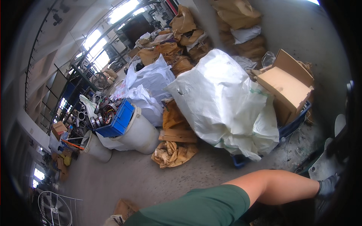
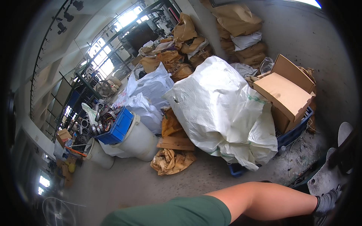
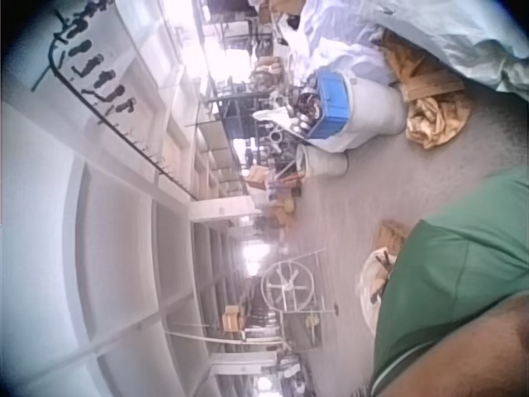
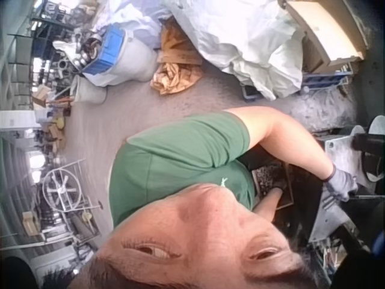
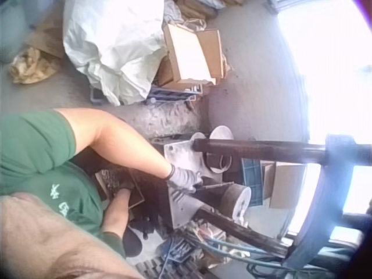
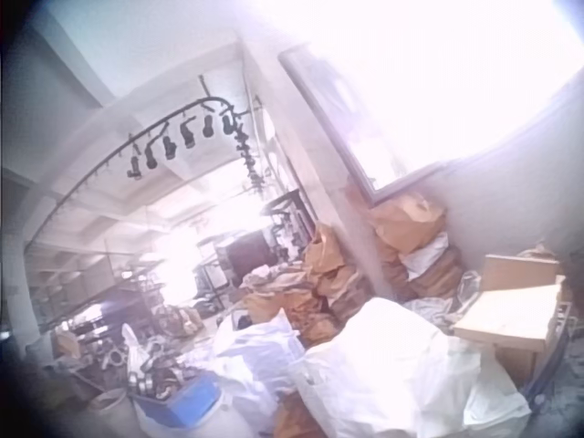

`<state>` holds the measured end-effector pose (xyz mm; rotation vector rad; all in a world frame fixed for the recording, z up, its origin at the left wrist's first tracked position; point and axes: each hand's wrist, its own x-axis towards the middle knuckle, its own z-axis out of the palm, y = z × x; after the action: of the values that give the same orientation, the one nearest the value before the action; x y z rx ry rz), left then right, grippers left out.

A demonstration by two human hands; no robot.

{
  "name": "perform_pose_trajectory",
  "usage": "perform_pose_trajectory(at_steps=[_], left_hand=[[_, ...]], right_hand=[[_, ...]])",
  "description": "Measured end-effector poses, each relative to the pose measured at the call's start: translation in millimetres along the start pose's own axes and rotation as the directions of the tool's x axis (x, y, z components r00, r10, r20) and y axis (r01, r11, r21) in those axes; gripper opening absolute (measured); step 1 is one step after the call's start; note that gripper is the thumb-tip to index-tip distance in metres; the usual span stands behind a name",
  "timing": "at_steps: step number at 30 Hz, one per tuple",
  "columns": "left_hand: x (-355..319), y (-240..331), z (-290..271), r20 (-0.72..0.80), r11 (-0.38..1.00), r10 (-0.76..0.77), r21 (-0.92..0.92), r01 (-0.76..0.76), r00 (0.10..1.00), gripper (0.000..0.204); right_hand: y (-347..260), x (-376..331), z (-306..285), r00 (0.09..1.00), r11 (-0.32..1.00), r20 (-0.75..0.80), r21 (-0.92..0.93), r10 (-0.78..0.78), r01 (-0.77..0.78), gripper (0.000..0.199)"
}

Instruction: Assembling long metal bolts into cylindrical housings and using a manual press to secure them.

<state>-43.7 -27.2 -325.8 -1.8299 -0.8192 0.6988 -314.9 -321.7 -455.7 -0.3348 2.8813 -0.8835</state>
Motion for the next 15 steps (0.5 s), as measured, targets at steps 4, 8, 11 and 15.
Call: perform_pose_trajectory(at_steps=[4,8,11,15], left_hand=[[21.3,25.4,3.7,-0.055,0.993,-0.111,0.041,0.113,0.992,0.083],[-24.7,-6.1,59.6,-0.161,0.957,-0.282,-0.117,0.265,0.946,0.096],[-69.2,-49.6,-40.4,-0.326,0.985,-0.047,0.139,0.097,0.944,0.098],[-106.2,-76.3,-36.3,0.159,-0.165,0.093,0.976,-0.142,0.983,0.088]], right_hand=[[5.1,-29.0,-8.8,0.998,0.998,-0.004,-0.009,0.062,-0.062,0.067],[-15.2,-8.2,-32.4,1.0,0.998,-0.008,-0.056,-0.004,0.004,0.067],[61.8,-85.3,38.5,0.966,0.964,0.014,0.055,0.259,-0.26,0.068],[76.7,-66.7,58.5,0.978,0.978,0.002,0.016,0.209,-0.209,0.068]])
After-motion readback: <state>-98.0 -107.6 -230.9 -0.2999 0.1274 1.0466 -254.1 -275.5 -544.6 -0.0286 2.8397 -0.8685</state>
